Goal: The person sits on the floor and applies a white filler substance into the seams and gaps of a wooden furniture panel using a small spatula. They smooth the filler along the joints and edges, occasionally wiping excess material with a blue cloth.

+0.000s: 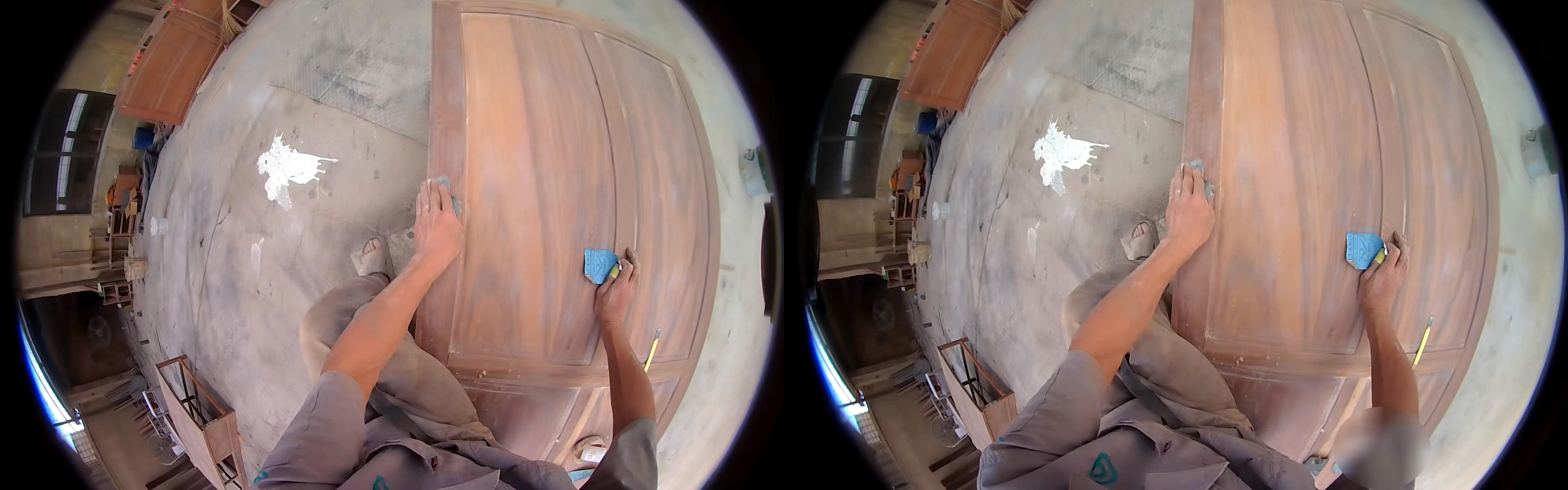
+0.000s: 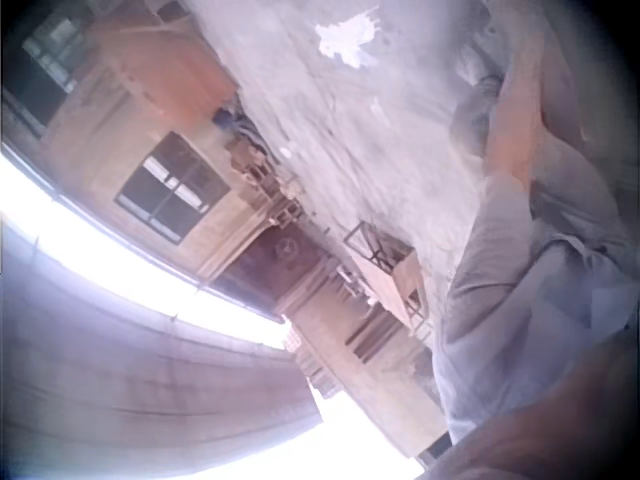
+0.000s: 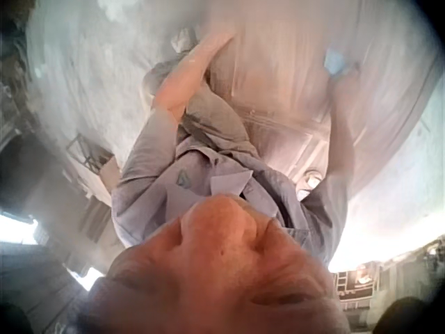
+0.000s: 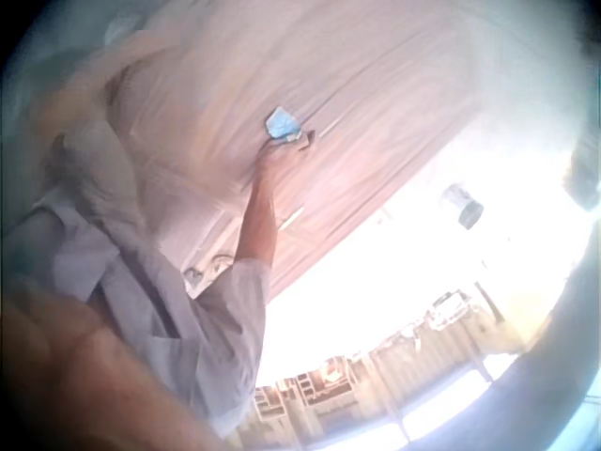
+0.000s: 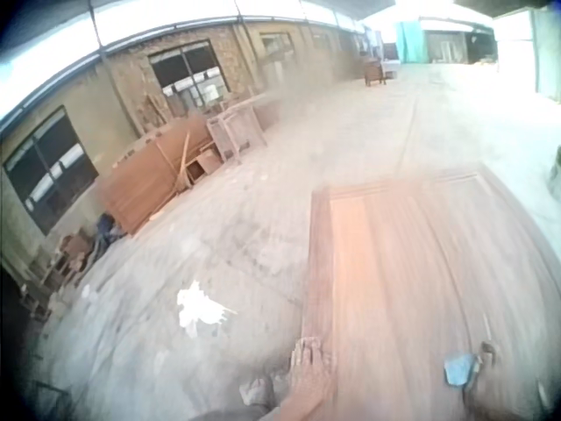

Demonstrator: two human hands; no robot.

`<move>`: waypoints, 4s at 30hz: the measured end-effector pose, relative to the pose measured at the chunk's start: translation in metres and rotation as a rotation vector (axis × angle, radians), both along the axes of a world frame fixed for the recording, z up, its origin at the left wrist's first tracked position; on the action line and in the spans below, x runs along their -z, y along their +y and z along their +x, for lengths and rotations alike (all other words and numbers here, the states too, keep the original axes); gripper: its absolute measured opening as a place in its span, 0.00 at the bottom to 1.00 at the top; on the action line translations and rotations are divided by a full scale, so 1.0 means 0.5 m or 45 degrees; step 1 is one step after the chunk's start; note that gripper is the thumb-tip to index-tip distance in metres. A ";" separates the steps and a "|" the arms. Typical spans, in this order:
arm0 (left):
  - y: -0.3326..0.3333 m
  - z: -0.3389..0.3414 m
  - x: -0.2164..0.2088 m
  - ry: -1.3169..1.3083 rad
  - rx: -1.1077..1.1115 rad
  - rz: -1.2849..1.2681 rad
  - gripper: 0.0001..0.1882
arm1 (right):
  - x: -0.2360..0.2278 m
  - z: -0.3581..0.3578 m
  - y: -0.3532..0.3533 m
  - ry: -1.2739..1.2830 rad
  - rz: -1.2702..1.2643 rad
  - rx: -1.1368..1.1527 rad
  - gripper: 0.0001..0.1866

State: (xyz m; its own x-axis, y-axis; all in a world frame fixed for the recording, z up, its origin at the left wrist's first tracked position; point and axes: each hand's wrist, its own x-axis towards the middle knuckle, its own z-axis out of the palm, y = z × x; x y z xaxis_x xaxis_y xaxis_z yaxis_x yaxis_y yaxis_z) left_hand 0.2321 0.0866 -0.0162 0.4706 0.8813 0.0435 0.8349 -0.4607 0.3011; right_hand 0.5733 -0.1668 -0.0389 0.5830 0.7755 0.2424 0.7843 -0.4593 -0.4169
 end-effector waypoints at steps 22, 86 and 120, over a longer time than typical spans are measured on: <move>-0.152 -0.116 -0.060 -0.080 0.983 -0.134 0.31 | 0.008 0.018 -0.012 -0.084 -0.016 0.049 0.16; -0.290 0.280 -0.026 -0.157 1.183 -0.178 0.28 | -0.007 0.178 -0.050 -0.055 0.191 0.227 0.19; -0.449 0.391 -0.046 -0.205 1.191 -0.224 0.27 | -0.007 0.187 -0.072 -0.065 0.129 0.207 0.18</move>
State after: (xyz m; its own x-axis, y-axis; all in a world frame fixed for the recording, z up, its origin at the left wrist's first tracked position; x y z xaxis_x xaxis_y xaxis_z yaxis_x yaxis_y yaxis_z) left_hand 0.4276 -0.1381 0.0068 0.9857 0.1527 0.0719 0.0956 -0.8560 0.5080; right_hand 0.6670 -0.2027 -0.0354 0.6835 0.6422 0.3470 0.7246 -0.5393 -0.4291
